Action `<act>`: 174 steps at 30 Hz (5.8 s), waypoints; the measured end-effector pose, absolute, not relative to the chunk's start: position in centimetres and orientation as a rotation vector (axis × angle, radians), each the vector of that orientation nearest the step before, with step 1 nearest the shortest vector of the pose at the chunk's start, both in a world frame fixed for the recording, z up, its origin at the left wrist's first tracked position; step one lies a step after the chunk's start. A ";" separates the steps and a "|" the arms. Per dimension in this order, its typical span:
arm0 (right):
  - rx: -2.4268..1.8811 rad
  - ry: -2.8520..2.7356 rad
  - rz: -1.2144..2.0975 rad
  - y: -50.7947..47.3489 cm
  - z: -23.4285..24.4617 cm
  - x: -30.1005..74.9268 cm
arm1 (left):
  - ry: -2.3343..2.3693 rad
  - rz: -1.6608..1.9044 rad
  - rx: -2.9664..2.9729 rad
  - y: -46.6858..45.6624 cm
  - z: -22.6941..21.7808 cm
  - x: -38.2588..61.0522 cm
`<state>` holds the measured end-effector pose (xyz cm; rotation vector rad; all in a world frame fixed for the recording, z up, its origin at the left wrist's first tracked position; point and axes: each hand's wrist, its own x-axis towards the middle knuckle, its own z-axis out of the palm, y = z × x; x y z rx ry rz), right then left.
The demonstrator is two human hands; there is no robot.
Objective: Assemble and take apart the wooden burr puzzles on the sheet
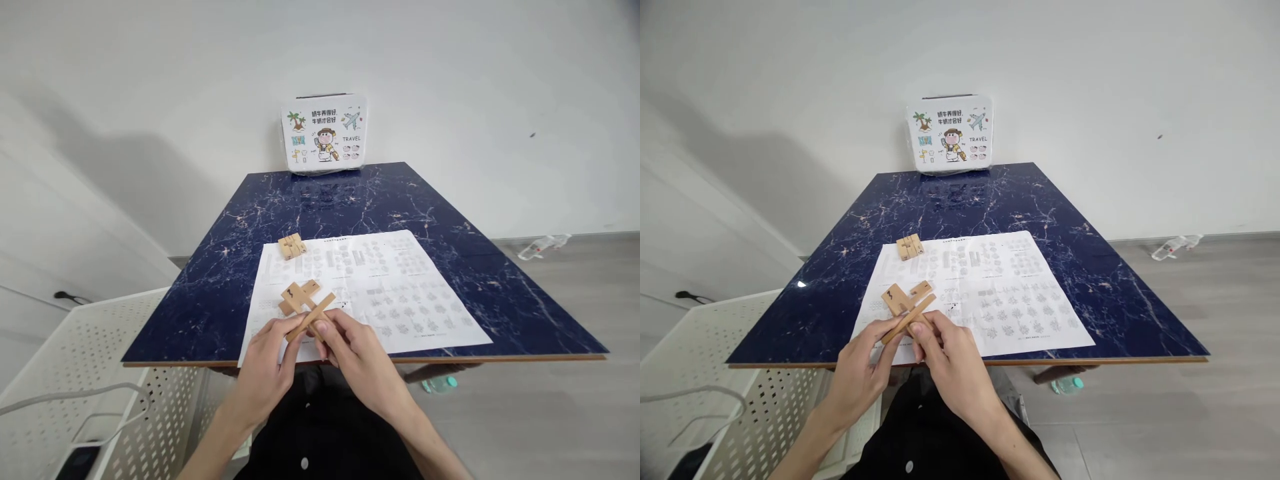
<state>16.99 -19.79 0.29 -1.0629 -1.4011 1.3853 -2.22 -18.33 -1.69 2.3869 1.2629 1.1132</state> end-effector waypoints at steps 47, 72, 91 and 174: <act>-1.011 -1.295 1.340 -18.1 -1.3 20.5 | 1.506 1.055 1.634 -14.1 1.6 -5.0; -0.907 -1.085 1.486 -17.8 -1.5 20.9 | 0.916 0.878 1.500 -16.4 2.7 -0.1; -0.745 -0.835 1.618 -17.0 -1.7 21.9 | 0.792 0.811 1.530 -15.7 1.3 3.0; -0.477 -1.021 1.890 -17.3 -2.1 22.5 | 0.850 1.084 1.390 -15.8 0.0 5.4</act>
